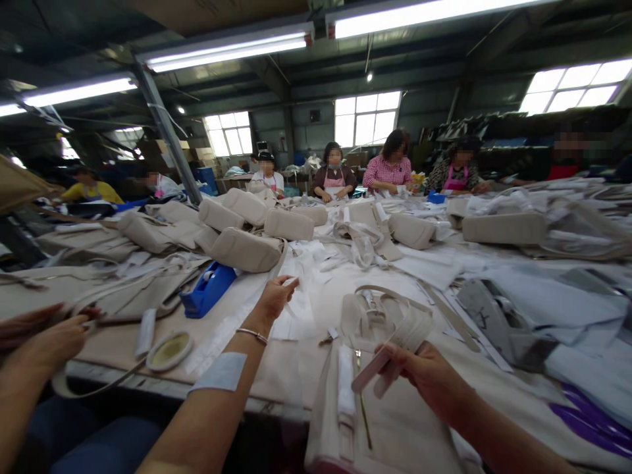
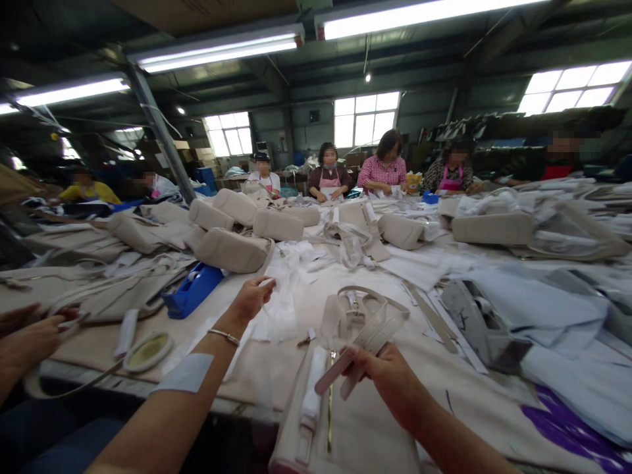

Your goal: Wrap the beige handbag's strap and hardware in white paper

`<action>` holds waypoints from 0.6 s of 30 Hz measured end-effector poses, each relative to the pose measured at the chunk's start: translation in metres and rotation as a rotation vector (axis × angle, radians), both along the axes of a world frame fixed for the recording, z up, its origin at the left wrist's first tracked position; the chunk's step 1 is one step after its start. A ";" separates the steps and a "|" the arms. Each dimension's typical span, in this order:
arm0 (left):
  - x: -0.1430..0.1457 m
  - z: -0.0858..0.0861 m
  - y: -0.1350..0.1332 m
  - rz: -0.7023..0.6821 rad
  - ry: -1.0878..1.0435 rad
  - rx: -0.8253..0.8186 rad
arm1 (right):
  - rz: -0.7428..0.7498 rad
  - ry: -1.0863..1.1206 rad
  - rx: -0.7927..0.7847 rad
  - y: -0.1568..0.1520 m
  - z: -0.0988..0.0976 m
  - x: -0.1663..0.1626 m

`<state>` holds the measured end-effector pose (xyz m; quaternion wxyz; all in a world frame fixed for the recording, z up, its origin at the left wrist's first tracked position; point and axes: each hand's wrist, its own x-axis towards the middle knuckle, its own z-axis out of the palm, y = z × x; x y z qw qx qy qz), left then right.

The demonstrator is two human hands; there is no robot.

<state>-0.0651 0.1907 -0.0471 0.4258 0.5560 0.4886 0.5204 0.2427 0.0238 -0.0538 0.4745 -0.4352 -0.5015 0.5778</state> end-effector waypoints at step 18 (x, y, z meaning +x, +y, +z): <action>-0.002 0.057 -0.108 -0.220 -0.123 0.089 | -0.020 0.086 0.054 -0.010 0.016 -0.004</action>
